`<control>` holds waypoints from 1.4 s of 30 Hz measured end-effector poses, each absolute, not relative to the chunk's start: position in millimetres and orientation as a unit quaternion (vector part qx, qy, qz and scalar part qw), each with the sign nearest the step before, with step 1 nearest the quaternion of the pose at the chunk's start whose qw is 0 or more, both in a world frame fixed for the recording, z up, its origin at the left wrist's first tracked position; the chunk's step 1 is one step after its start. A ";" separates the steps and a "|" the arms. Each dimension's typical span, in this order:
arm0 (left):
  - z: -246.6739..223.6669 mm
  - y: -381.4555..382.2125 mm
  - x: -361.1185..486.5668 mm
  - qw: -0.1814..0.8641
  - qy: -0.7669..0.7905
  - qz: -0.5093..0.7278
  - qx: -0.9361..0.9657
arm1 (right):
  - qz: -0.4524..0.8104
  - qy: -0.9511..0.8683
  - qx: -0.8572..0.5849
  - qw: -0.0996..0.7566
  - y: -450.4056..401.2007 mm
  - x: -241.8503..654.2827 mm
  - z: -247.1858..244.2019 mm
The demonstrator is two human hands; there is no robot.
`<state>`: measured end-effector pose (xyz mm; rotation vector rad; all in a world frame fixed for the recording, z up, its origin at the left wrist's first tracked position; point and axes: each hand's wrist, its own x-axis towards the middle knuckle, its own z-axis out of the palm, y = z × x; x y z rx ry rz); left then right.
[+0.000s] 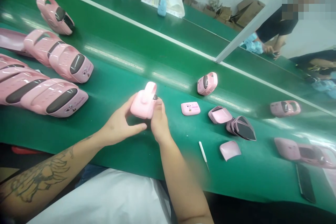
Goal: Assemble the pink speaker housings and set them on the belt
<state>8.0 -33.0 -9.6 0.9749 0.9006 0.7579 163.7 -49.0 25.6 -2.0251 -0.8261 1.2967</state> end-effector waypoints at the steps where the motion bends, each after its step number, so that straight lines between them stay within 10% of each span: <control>1: -13.9 -35.7 6.5 0.677 0.430 0.341 0.490 | 0.504 -0.294 -0.755 0.301 -49.0 161.6 28.1; 8: -41.7 -37.5 8.5 0.441 0.421 0.490 0.623 | 0.618 -0.198 -0.690 0.322 -50.6 148.4 48.0; 12: -24.1 -34.3 4.1 0.606 0.442 0.459 0.477 | 0.635 -0.280 -0.687 0.217 -61.8 166.1 57.4; 20: -6.1 -37.5 -6.0 0.785 0.415 0.389 0.246 | 0.238 -0.783 -0.563 0.120 -84.9 201.5 65.5; 42: 6.7 -40.9 -7.2 0.856 0.338 0.313 0.234 | 0.164 -0.825 -0.530 0.105 -91.7 195.5 81.6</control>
